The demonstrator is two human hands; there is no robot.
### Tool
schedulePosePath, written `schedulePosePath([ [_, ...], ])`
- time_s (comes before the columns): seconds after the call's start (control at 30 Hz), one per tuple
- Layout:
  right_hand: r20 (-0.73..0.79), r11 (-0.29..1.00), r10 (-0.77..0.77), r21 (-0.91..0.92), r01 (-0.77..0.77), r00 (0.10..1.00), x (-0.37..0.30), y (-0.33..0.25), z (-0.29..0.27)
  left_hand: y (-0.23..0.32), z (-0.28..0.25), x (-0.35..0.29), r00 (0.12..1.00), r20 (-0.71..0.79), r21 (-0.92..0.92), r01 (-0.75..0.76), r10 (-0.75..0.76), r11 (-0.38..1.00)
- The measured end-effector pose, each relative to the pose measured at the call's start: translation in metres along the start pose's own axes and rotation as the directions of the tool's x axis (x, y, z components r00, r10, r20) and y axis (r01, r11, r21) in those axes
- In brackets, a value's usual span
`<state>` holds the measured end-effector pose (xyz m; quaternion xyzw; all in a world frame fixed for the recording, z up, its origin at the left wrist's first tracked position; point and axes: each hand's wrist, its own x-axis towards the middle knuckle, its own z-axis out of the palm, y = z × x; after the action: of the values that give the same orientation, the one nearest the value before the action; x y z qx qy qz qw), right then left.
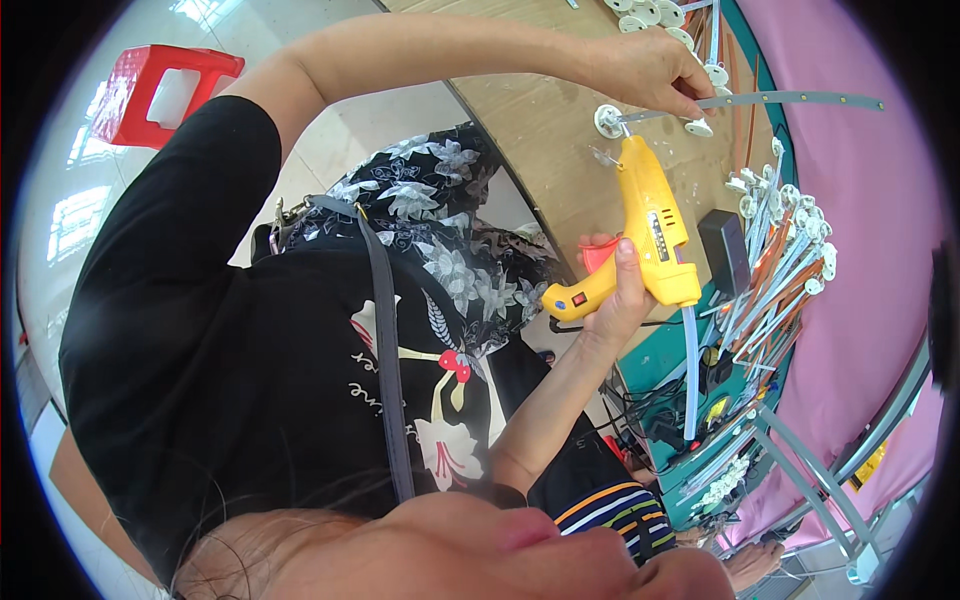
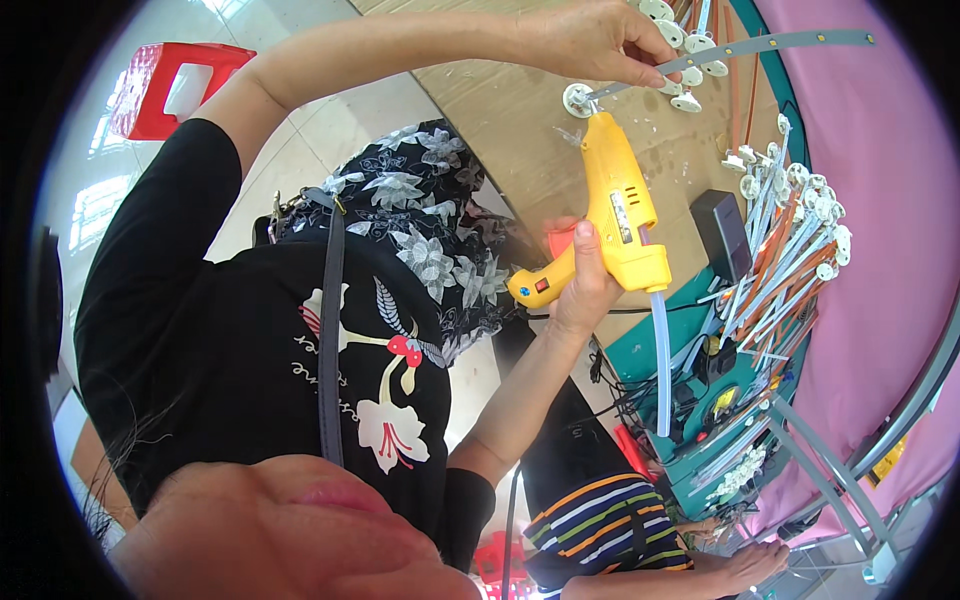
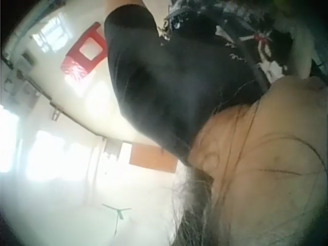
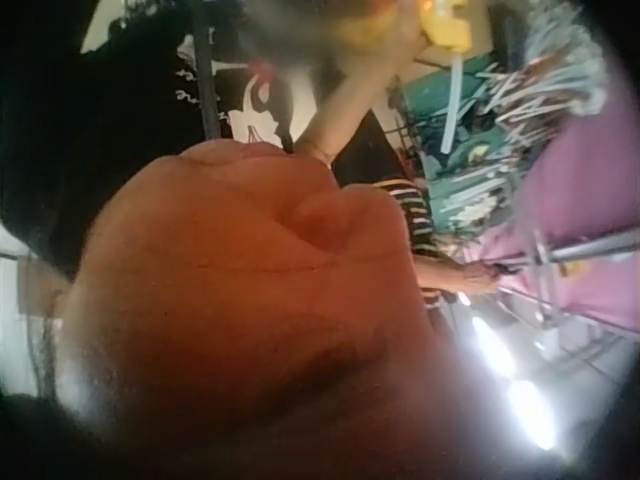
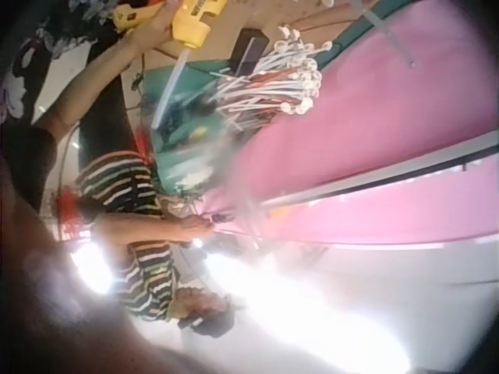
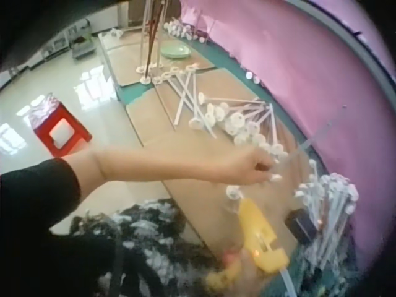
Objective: The person assembles craft items by attaching strips to circular bases with a hot glue gun by hand.
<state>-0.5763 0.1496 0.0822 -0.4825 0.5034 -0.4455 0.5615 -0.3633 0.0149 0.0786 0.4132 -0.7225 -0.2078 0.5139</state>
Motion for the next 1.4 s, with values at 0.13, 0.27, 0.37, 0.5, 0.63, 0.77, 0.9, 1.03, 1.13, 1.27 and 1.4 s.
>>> schedulePosePath([
  [0.13,0.033,0.999,0.032,-0.005,-0.032,0.999,0.006,-0.004,0.005,0.0,-0.005,-0.003,1.0,0.0,0.003,0.013,-0.013,1.0],
  [0.27,0.006,0.996,0.088,-0.025,-0.088,0.996,0.007,-0.005,0.0,-0.002,0.0,-0.001,1.0,0.0,-0.059,-0.008,0.008,0.998],
  [0.37,0.023,0.994,0.098,-0.049,-0.097,0.995,0.008,-0.008,0.0,-0.001,-0.001,-0.002,1.0,-0.004,-0.035,0.002,-0.002,0.999],
  [0.5,0.027,0.991,0.13,-0.048,-0.128,0.991,0.007,-0.01,0.0,0.001,-0.001,-0.002,1.0,0.012,-0.02,-0.005,0.005,1.0],
  [0.63,0.035,0.993,0.096,-0.074,-0.093,0.995,0.006,-0.01,0.002,-0.002,0.0,-0.004,1.0,-0.001,-0.007,-0.014,0.014,1.0],
  [0.77,0.022,0.992,0.107,-0.072,-0.105,0.994,0.007,-0.011,0.002,-0.001,0.001,-0.003,1.0,0.006,0.004,-0.012,0.012,1.0],
  [0.9,0.01,0.99,0.134,-0.045,-0.133,0.991,0.008,-0.01,0.002,-0.002,0.0,-0.003,1.0,-0.003,-0.019,-0.016,0.016,1.0],
  [1.03,0.004,0.989,0.135,-0.066,-0.135,0.991,0.008,-0.011,0.002,0.002,-0.003,-0.003,0.999,0.041,0.015,0.003,-0.004,1.0],
  [1.13,-0.001,0.989,0.123,-0.084,-0.123,0.992,0.007,-0.013,0.005,0.002,-0.002,-0.004,1.0,0.018,-0.009,-0.005,0.005,1.0],
  [1.27,-0.024,0.988,0.126,-0.082,-0.128,0.992,0.006,-0.014,0.007,-0.001,-0.002,-0.004,1.0,0.026,-0.019,-0.01,0.01,1.0],
  [1.4,-0.02,0.987,0.151,-0.057,-0.151,0.988,0.006,-0.012,0.004,-0.002,-0.002,-0.003,1.0,0.018,0.013,-0.01,0.01,1.0],
])
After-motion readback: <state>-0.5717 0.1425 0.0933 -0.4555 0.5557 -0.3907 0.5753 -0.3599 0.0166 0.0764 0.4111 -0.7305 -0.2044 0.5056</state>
